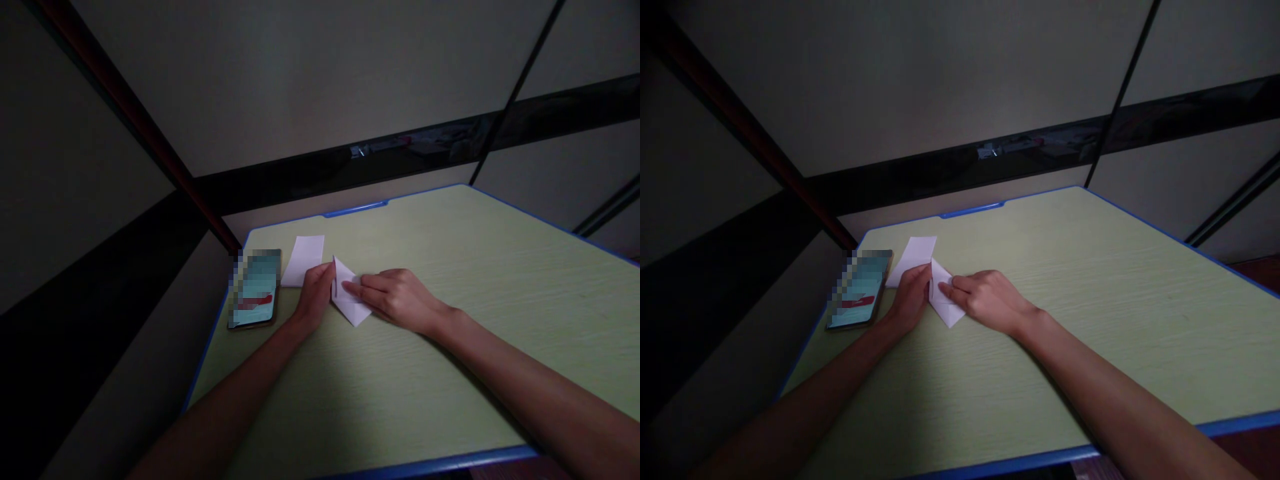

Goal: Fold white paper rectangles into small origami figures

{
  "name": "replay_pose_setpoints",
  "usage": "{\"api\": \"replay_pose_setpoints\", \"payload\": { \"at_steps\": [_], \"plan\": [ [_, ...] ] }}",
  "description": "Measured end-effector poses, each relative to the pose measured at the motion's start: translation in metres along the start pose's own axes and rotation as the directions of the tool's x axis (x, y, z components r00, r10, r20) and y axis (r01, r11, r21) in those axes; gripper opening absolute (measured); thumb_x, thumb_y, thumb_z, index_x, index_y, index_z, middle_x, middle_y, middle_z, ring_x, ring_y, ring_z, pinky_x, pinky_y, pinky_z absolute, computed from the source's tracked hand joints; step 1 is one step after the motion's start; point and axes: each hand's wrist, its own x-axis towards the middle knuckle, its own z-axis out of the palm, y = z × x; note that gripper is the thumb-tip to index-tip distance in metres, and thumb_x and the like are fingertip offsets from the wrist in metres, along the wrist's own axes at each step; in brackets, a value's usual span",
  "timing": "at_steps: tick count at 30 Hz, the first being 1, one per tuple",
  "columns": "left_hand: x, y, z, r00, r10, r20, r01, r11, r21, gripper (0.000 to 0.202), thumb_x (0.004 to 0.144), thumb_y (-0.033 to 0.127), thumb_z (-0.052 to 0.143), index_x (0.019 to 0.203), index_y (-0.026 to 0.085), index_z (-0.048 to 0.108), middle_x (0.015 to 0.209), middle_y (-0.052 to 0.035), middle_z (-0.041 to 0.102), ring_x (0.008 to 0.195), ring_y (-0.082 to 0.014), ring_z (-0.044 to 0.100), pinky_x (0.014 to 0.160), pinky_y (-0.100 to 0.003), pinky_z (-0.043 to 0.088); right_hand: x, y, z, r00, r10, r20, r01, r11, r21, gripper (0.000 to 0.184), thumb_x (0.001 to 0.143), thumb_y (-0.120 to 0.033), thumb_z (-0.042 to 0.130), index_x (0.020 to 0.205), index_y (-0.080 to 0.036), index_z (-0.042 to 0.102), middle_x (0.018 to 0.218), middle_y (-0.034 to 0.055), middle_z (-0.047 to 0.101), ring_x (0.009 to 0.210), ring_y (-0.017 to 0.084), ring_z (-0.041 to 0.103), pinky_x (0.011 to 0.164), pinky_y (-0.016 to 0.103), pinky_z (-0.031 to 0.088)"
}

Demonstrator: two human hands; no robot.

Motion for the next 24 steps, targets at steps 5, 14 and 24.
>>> {"api": "replay_pose_setpoints", "payload": {
  "at_steps": [5, 14, 24],
  "plan": [
    [-0.003, 0.003, 0.003, 0.998, 0.008, 0.07, -0.008, 1.0, 0.004, 0.039, 0.074, 0.046, 0.037, 0.062, 0.013, 0.055, 0.053, 0.0002, 0.05, 0.052, -0.0103, 0.045, 0.051, -0.022, 0.034, 0.002, -0.002, -0.001, 0.999, -0.046, -0.01, 0.045, 0.995, -0.089, 0.024, 0.082, -0.014, 0.035, 0.087, -0.013, 0.059, 0.056, 0.0008, 0.054, 0.045, 0.01, 0.042, 0.046, 0.026, 0.026],
    [-0.013, 0.018, 0.012, 0.993, 0.112, 0.049, -0.12, 0.967, 0.226, 0.021, 0.071, 0.031, 0.046, 0.063, 0.013, 0.054, 0.055, 0.0016, 0.049, 0.056, -0.0096, 0.043, 0.053, -0.02, 0.034, 0.003, -0.005, 0.003, 0.998, -0.064, -0.01, 0.063, 0.996, -0.066, 0.022, 0.081, -0.012, 0.037, 0.087, -0.012, 0.058, 0.058, 0.0022, 0.056, 0.05, 0.011, 0.046, 0.049, 0.027, 0.028],
    [-0.011, 0.016, 0.011, 0.994, 0.111, -0.025, -0.107, 0.987, 0.122, 0.023, 0.071, 0.032, 0.046, 0.059, 0.014, 0.052, 0.054, 0.0018, 0.049, 0.053, -0.0092, 0.043, 0.051, -0.02, 0.034, 0.002, -0.008, -0.002, 0.986, 0.167, -0.02, -0.15, 0.928, 0.342, 0.025, 0.08, -0.035, 0.041, 0.089, -0.013, 0.049, 0.06, 0.0011, 0.056, 0.049, 0.01, 0.046, 0.049, 0.023, 0.032]
  ]
}}
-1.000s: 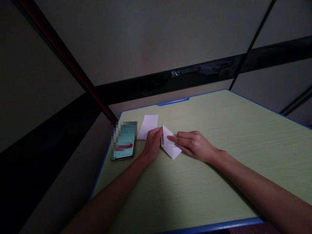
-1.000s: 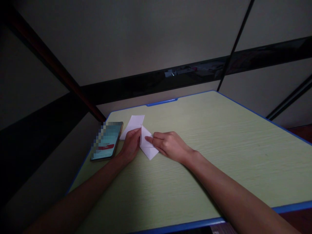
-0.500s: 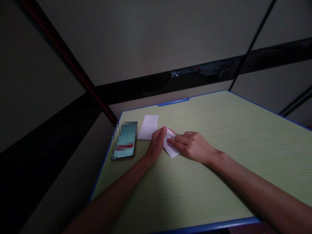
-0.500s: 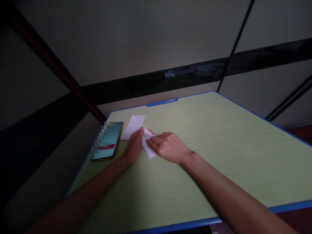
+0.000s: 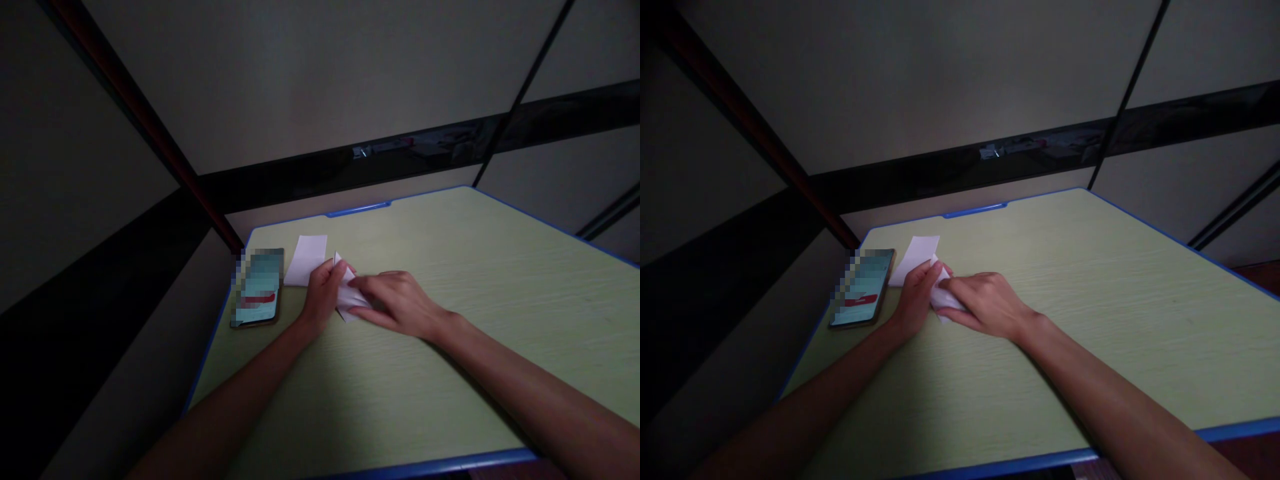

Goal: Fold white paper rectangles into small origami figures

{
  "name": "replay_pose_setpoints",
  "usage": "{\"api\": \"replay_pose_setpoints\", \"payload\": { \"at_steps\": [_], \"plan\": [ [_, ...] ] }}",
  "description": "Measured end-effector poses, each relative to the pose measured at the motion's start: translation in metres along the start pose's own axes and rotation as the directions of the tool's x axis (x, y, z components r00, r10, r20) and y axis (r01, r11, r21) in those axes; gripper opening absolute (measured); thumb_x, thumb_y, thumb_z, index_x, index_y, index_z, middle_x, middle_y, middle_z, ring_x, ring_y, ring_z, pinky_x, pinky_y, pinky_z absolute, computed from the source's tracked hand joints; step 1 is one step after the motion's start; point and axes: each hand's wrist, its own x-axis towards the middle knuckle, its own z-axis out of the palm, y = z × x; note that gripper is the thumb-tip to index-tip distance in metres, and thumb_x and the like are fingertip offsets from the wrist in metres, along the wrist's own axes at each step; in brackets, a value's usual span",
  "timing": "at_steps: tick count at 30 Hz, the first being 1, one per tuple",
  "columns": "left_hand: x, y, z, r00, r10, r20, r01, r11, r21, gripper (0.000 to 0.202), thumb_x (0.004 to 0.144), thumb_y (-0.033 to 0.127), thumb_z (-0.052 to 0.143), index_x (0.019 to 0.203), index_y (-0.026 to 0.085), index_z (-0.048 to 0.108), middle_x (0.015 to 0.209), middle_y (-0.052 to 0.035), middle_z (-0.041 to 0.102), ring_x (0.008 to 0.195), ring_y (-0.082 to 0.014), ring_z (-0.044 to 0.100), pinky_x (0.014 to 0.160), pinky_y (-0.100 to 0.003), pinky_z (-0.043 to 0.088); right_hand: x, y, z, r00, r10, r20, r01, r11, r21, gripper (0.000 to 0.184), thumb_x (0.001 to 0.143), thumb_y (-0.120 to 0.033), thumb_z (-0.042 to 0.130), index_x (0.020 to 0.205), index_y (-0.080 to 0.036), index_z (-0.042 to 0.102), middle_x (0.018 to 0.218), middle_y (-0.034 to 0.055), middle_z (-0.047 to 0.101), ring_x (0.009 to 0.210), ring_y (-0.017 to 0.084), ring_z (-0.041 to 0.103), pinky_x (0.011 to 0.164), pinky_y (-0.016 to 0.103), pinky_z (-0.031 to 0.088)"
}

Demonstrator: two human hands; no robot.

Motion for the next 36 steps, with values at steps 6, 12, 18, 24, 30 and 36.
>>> {"api": "replay_pose_setpoints", "payload": {
  "at_steps": [6, 12, 18, 24, 30, 36],
  "plan": [
    [0.0, 0.001, -0.001, 0.997, -0.005, -0.073, 0.004, 1.0, -0.014, 0.023, 0.072, 0.033, 0.046, 0.06, 0.013, 0.052, 0.051, 0.0021, 0.05, 0.048, -0.0084, 0.043, 0.047, -0.019, 0.033, 0.003, 0.003, 0.003, 0.886, 0.464, 0.022, -0.42, 0.781, 0.462, 0.022, 0.076, -0.034, 0.045, 0.065, -0.017, 0.038, 0.05, -0.0056, 0.039, 0.044, 0.006, 0.035, 0.041, 0.017, 0.026],
    [-0.001, 0.002, 0.001, 0.998, 0.005, -0.065, -0.006, 1.0, -0.007, 0.023, 0.073, 0.032, 0.044, 0.062, 0.014, 0.051, 0.047, 0.0024, 0.052, 0.045, -0.0088, 0.045, 0.045, -0.019, 0.032, 0.007, 0.003, 0.007, 0.849, 0.471, 0.239, -0.513, 0.626, 0.587, 0.029, 0.07, -0.035, 0.051, 0.056, -0.017, 0.034, 0.049, -0.0068, 0.032, 0.044, 0.005, 0.029, 0.04, 0.018, 0.022],
    [-0.001, 0.003, 0.001, 0.999, 0.012, -0.053, -0.012, 1.0, -0.006, 0.023, 0.073, 0.034, 0.044, 0.063, 0.014, 0.051, 0.046, 0.0022, 0.053, 0.047, -0.0096, 0.047, 0.047, -0.02, 0.035, 0.007, 0.005, 0.01, 0.837, 0.492, 0.24, -0.529, 0.614, 0.585, 0.031, 0.068, -0.036, 0.053, 0.053, -0.018, 0.032, 0.05, -0.0061, 0.035, 0.045, 0.005, 0.029, 0.041, 0.018, 0.022],
    [-0.001, 0.001, 0.001, 0.999, 0.017, -0.034, -0.016, 1.0, 0.027, 0.024, 0.074, 0.035, 0.043, 0.064, 0.015, 0.05, 0.045, 0.0025, 0.05, 0.047, -0.0106, 0.048, 0.047, -0.02, 0.036, 0.007, 0.003, 0.01, 0.824, 0.525, 0.215, -0.548, 0.639, 0.54, 0.031, 0.066, -0.034, 0.055, 0.053, -0.018, 0.031, 0.05, -0.0056, 0.037, 0.044, 0.005, 0.03, 0.041, 0.019, 0.022],
    [-0.003, 0.003, 0.001, 0.988, 0.142, -0.057, -0.132, 0.98, 0.152, 0.022, 0.074, 0.029, 0.044, 0.059, 0.015, 0.051, 0.051, 0.0027, 0.047, 0.052, -0.0092, 0.043, 0.049, -0.019, 0.033, 0.011, 0.0, 0.008, 0.794, 0.553, 0.254, -0.588, 0.588, 0.556, 0.026, 0.067, -0.036, 0.053, 0.057, -0.016, 0.041, 0.051, -0.0044, 0.039, 0.047, 0.006, 0.034, 0.042, 0.019, 0.026],
    [-0.002, 0.005, 0.001, 0.989, 0.141, -0.055, -0.133, 0.983, 0.126, 0.019, 0.072, 0.028, 0.045, 0.061, 0.015, 0.054, 0.051, 0.0038, 0.047, 0.052, -0.0089, 0.041, 0.05, -0.019, 0.031, 0.011, 0.001, 0.007, 0.805, 0.484, 0.344, -0.576, 0.497, 0.649, 0.024, 0.068, -0.035, 0.052, 0.059, -0.013, 0.046, 0.052, -0.0049, 0.037, 0.046, 0.005, 0.032, 0.042, 0.019, 0.024]
  ]
}}
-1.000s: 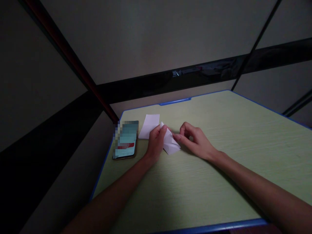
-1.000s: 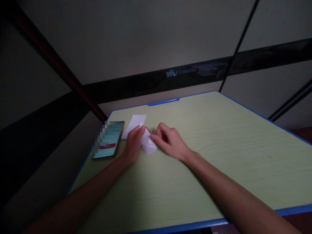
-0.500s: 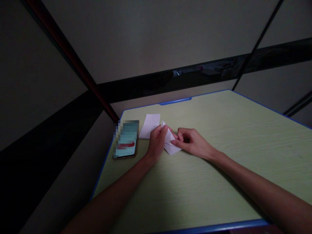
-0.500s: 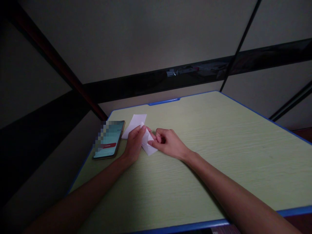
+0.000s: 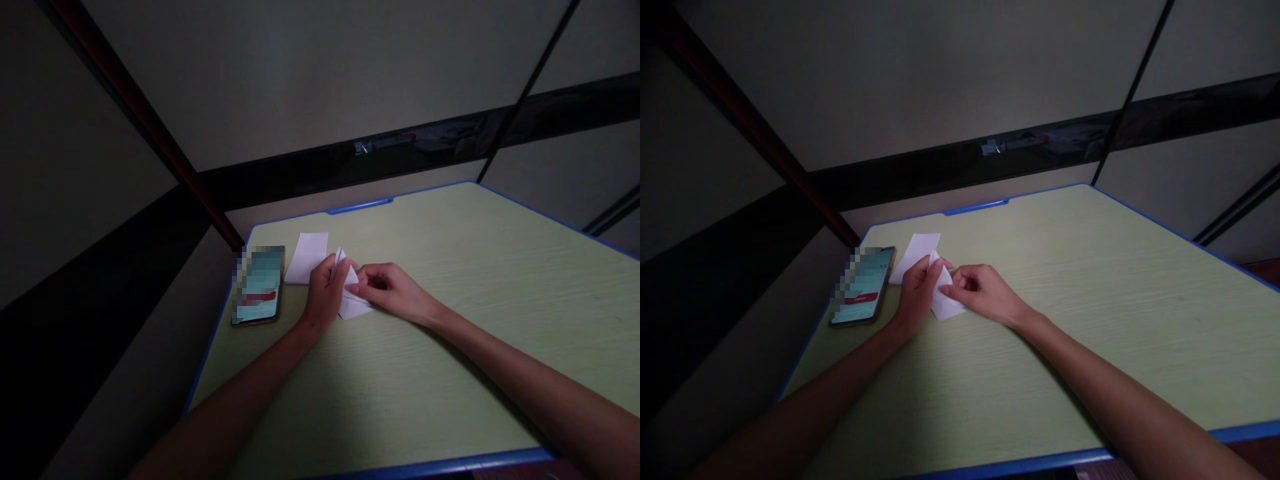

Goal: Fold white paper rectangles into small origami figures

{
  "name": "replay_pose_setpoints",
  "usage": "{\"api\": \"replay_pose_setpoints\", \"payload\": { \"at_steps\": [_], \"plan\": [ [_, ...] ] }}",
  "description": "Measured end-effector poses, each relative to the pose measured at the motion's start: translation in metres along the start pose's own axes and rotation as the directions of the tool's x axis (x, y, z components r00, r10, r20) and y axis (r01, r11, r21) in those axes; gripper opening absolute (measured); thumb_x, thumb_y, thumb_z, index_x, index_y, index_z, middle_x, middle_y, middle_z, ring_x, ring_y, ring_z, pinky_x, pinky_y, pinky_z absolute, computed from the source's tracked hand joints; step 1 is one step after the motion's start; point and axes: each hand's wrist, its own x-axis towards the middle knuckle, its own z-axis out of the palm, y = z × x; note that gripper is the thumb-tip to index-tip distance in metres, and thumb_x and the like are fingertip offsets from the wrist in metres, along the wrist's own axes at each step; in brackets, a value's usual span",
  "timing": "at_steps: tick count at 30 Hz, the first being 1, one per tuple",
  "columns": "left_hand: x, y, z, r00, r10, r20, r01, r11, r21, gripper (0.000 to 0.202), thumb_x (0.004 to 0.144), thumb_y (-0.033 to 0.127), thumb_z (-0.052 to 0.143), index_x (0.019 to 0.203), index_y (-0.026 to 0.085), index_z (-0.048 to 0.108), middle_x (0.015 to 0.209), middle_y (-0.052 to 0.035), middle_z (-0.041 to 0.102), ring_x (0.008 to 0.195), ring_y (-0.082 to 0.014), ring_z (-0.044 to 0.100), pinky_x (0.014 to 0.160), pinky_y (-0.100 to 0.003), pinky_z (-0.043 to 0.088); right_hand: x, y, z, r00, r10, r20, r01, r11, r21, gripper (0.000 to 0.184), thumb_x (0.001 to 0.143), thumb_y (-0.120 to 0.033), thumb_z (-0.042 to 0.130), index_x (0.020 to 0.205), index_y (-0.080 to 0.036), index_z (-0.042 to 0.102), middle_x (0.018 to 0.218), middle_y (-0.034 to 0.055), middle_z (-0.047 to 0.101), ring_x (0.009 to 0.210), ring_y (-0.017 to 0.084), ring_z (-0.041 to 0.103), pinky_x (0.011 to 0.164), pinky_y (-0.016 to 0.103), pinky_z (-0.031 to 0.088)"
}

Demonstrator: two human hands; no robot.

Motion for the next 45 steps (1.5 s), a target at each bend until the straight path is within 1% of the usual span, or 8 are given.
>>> {"api": "replay_pose_setpoints", "payload": {
  "at_steps": [5, 10, 16, 21, 25, 32, 38, 45],
  "plan": [
    [-0.0003, 0.0, 0.0001, 0.999, 0.002, 0.032, -0.002, 1.0, -0.006, 0.019, 0.072, 0.027, 0.044, 0.061, 0.015, 0.054, 0.052, 0.004, 0.047, 0.053, -0.0088, 0.042, 0.051, -0.019, 0.031, 0.0006, -0.0007, -0.0009, 0.999, 0.028, 0.027, -0.029, 0.997, 0.064, 0.028, 0.066, -0.036, 0.055, 0.054, -0.015, 0.042, 0.05, -0.0061, 0.035, 0.045, 0.005, 0.03, 0.042, 0.02, 0.023],
    [-0.0007, -0.0006, 0.0001, 0.997, 0.015, 0.072, -0.013, 1.0, -0.017, 0.019, 0.074, 0.025, 0.043, 0.061, 0.015, 0.053, 0.054, 0.0035, 0.049, 0.054, -0.0087, 0.043, 0.051, -0.019, 0.032, 0.0018, -0.0002, -0.0003, 0.999, 0.022, 0.039, -0.024, 0.997, 0.073, 0.027, 0.066, -0.033, 0.054, 0.052, -0.015, 0.04, 0.05, -0.0063, 0.034, 0.045, 0.004, 0.029, 0.042, 0.019, 0.022],
    [-0.0014, 0.0016, 0.0011, 0.995, 0.015, 0.098, -0.011, 0.999, -0.042, 0.019, 0.075, 0.023, 0.042, 0.062, 0.015, 0.052, 0.054, 0.0031, 0.051, 0.053, -0.0084, 0.045, 0.052, -0.019, 0.032, 0.001, 0.0008, -0.0004, 0.999, 0.027, 0.029, -0.028, 0.998, 0.049, 0.026, 0.066, -0.031, 0.054, 0.053, -0.016, 0.038, 0.051, -0.0061, 0.033, 0.045, 0.004, 0.029, 0.042, 0.019, 0.023],
    [-0.0012, 0.0022, 0.0026, 0.994, 0.001, 0.112, 0.007, 0.998, -0.068, 0.019, 0.075, 0.024, 0.041, 0.061, 0.015, 0.051, 0.051, 0.0036, 0.05, 0.05, -0.0079, 0.044, 0.049, -0.019, 0.032, 0.0013, 0.0016, -0.0004, 0.999, 0.008, 0.032, -0.009, 0.999, 0.037, 0.026, 0.066, -0.03, 0.053, 0.052, -0.016, 0.035, 0.051, -0.0064, 0.031, 0.046, 0.005, 0.028, 0.042, 0.019, 0.023],
    [-0.0006, 0.0012, 0.0032, 0.992, -0.007, 0.124, 0.017, 0.997, -0.078, 0.018, 0.074, 0.023, 0.042, 0.06, 0.015, 0.051, 0.05, 0.0043, 0.048, 0.05, -0.0077, 0.043, 0.049, -0.019, 0.032, 0.0018, 0.0036, -0.0006, 1.0, -0.002, 0.012, 0.002, 1.0, -0.031, 0.027, 0.066, -0.027, 0.052, 0.051, -0.017, 0.032, 0.049, -0.0068, 0.029, 0.045, 0.005, 0.027, 0.042, 0.019, 0.022],
    [0.0, 0.0, 0.002, 0.991, -0.077, 0.111, 0.081, 0.996, -0.031, 0.011, 0.068, 0.02, 0.049, 0.058, 0.015, 0.049, 0.054, 0.0037, 0.049, 0.053, -0.0082, 0.043, 0.05, -0.019, 0.033, 0.0018, 0.0067, 0.0003, 0.999, -0.041, -0.001, 0.04, 0.994, -0.102, 0.026, 0.068, -0.026, 0.05, 0.052, -0.018, 0.03, 0.05, -0.0065, 0.029, 0.046, 0.005, 0.027, 0.043, 0.019, 0.022],
    [0.0013, -0.0038, 0.001, 0.995, -0.073, 0.073, 0.076, 0.996, -0.047, 0.011, 0.068, 0.022, 0.049, 0.06, 0.014, 0.05, 0.055, 0.004, 0.048, 0.054, -0.0081, 0.042, 0.051, -0.019, 0.033, 0.0011, 0.0049, -0.0004, 1.0, -0.019, -0.004, 0.019, 0.992, -0.124, 0.023, 0.069, -0.027, 0.048, 0.053, -0.017, 0.033, 0.05, -0.0061, 0.03, 0.046, 0.006, 0.028, 0.043, 0.02, 0.022],
    [0.0014, -0.0067, -0.0003, 0.994, -0.076, 0.082, 0.08, 0.996, -0.047, 0.012, 0.069, 0.023, 0.048, 0.06, 0.014, 0.051, 0.055, 0.0039, 0.047, 0.054, -0.0078, 0.042, 0.05, -0.019, 0.031, 0.0005, 0.0036, -0.0011, 1.0, -0.002, -0.006, 0.002, 0.992, -0.124, 0.022, 0.069, -0.025, 0.045, 0.052, -0.016, 0.036, 0.049, -0.0059, 0.03, 0.045, 0.006, 0.028, 0.042, 0.02, 0.021]
  ]
}}
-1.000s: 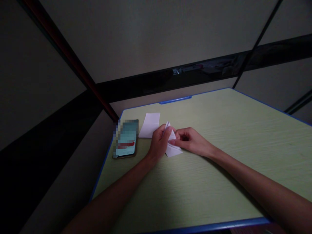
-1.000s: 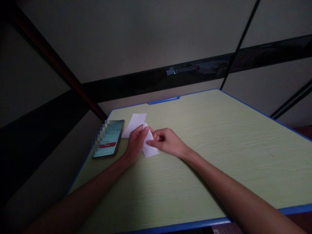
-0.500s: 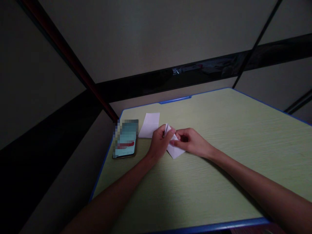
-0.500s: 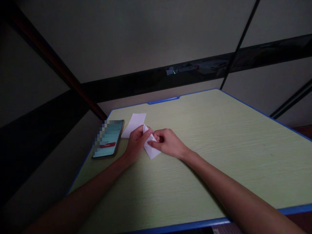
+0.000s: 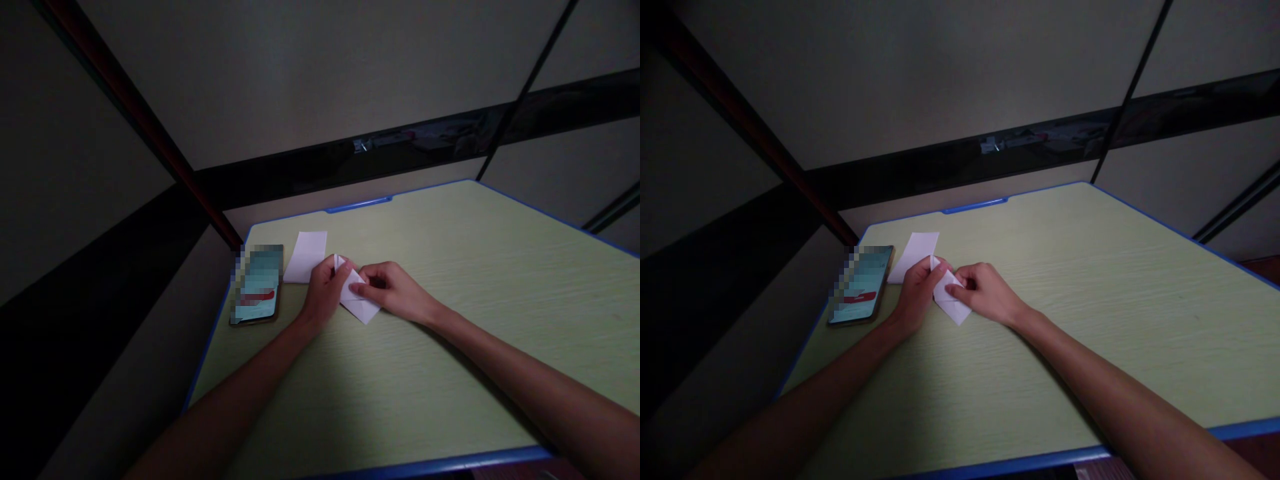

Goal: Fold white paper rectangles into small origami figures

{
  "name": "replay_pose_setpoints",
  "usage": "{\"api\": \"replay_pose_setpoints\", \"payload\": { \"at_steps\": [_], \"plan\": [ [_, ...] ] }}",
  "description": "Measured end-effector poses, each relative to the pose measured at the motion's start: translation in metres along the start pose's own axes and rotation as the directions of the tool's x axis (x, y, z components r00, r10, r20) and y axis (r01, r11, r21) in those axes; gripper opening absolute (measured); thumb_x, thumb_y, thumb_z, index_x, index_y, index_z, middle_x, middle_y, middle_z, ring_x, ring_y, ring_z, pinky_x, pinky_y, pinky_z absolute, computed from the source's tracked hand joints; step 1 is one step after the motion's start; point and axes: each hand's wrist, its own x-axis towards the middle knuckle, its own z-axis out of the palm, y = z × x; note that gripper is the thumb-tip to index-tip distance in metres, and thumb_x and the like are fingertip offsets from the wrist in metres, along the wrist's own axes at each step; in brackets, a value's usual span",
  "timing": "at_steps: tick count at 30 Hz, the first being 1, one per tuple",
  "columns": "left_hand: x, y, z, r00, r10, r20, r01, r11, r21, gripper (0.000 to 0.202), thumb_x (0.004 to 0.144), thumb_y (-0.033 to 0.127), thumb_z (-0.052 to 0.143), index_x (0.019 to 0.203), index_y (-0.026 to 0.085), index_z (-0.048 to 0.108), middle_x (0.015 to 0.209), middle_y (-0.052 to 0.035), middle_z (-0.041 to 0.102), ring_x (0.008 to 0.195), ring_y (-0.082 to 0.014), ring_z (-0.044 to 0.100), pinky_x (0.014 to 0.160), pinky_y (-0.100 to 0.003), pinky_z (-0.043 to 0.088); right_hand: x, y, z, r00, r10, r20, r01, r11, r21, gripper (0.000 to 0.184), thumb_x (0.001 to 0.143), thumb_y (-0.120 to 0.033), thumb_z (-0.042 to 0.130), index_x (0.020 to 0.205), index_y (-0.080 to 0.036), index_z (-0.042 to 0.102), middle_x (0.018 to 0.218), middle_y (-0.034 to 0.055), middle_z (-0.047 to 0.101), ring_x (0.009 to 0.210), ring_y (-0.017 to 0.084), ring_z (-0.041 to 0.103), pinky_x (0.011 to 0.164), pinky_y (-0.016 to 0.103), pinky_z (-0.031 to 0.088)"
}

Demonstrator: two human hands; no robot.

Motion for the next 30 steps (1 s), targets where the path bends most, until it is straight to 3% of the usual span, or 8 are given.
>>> {"api": "replay_pose_setpoints", "payload": {
  "at_steps": [21, 25, 30],
  "plan": [
    [-0.0001, 0.0009, 0.0006, 1.0, -0.027, -0.004, 0.027, 1.0, -0.006, 0.012, 0.068, 0.021, 0.047, 0.059, 0.015, 0.051, 0.055, 0.0035, 0.046, 0.053, -0.008, 0.04, 0.05, -0.019, 0.031, 0.0008, 0.0023, -0.0009, 1.0, 0.024, 0.019, -0.025, 0.999, 0.022, 0.021, 0.071, -0.025, 0.045, 0.053, -0.014, 0.043, 0.048, -0.0051, 0.032, 0.044, 0.006, 0.029, 0.042, 0.02, 0.021],
    [0.0031, -0.0024, -0.0012, 0.992, -0.077, -0.104, 0.068, 0.994, -0.09, 0.012, 0.067, 0.024, 0.049, 0.06, 0.014, 0.05, 0.053, 0.004, 0.044, 0.05, -0.0072, 0.038, 0.047, -0.019, 0.029, -0.0004, 0.0016, 0.0018, 0.999, -0.02, -0.032, 0.021, 0.999, 0.038, 0.018, 0.067, -0.03, 0.053, 0.065, -0.013, 0.049, 0.055, -0.0036, 0.041, 0.048, 0.007, 0.035, 0.044, 0.02, 0.027],
    [0.0064, -0.0036, -0.0037, 0.974, -0.16, -0.159, 0.107, 0.949, -0.298, 0.013, 0.065, 0.027, 0.052, 0.064, 0.014, 0.051, 0.054, 0.0045, 0.043, 0.048, -0.0058, 0.037, 0.045, -0.018, 0.027, -0.0011, -0.0001, 0.0031, 0.992, -0.075, -0.097, 0.074, 0.997, -0.012, 0.016, 0.065, -0.02, 0.054, 0.079, -0.014, 0.05, 0.067, -0.0002, 0.051, 0.056, 0.009, 0.043, 0.049, 0.02, 0.032]
  ]
}}
